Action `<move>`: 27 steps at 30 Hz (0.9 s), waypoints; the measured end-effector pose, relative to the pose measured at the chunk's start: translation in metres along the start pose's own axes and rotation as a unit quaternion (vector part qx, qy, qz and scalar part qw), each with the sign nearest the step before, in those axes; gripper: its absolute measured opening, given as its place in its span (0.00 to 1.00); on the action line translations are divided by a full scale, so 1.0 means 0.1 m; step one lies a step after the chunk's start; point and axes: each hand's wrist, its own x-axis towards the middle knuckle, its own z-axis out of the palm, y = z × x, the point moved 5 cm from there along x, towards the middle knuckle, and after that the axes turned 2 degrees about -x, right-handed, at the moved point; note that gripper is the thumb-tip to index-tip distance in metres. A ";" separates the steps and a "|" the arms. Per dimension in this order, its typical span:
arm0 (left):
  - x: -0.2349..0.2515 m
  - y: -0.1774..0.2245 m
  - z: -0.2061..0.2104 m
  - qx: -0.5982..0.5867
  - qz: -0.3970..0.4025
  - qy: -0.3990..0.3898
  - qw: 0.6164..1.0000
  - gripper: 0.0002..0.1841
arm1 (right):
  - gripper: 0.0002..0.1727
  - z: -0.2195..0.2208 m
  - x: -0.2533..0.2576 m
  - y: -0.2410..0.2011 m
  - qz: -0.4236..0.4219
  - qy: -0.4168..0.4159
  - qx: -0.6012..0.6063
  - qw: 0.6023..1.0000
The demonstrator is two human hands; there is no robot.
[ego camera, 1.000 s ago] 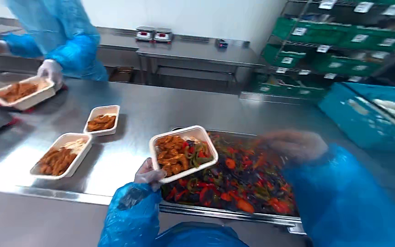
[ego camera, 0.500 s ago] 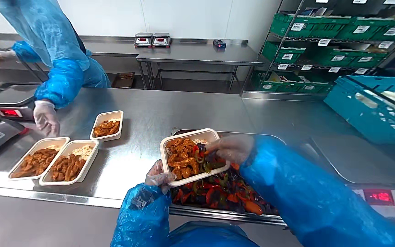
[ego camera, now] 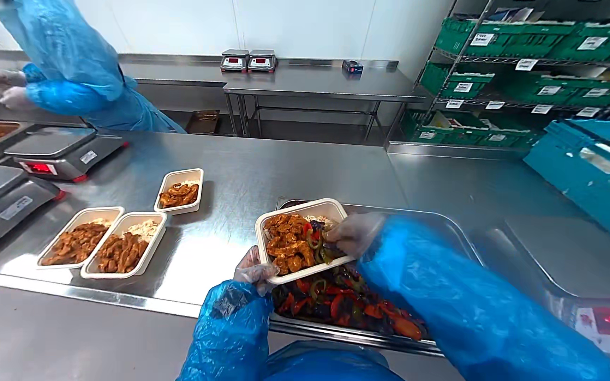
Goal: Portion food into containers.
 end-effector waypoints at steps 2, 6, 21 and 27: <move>0.01 0.01 -0.03 0.030 -0.008 0.012 0.999 0.13 | 0.15 0.10 0.12 -0.10 0.043 -0.134 -0.053 0.989; 0.04 0.01 -0.08 0.001 -0.008 -0.012 1.000 0.11 | 0.16 0.04 0.06 -0.12 0.028 -0.059 -0.024 0.998; 0.02 0.06 -0.06 -0.013 -0.012 0.008 1.000 0.12 | 0.12 -0.25 0.04 -0.32 -0.009 0.086 0.030 0.996; 0.03 0.05 -0.11 -0.032 -0.009 -0.024 0.999 0.10 | 0.13 -0.09 0.17 -0.30 0.238 0.009 0.245 0.940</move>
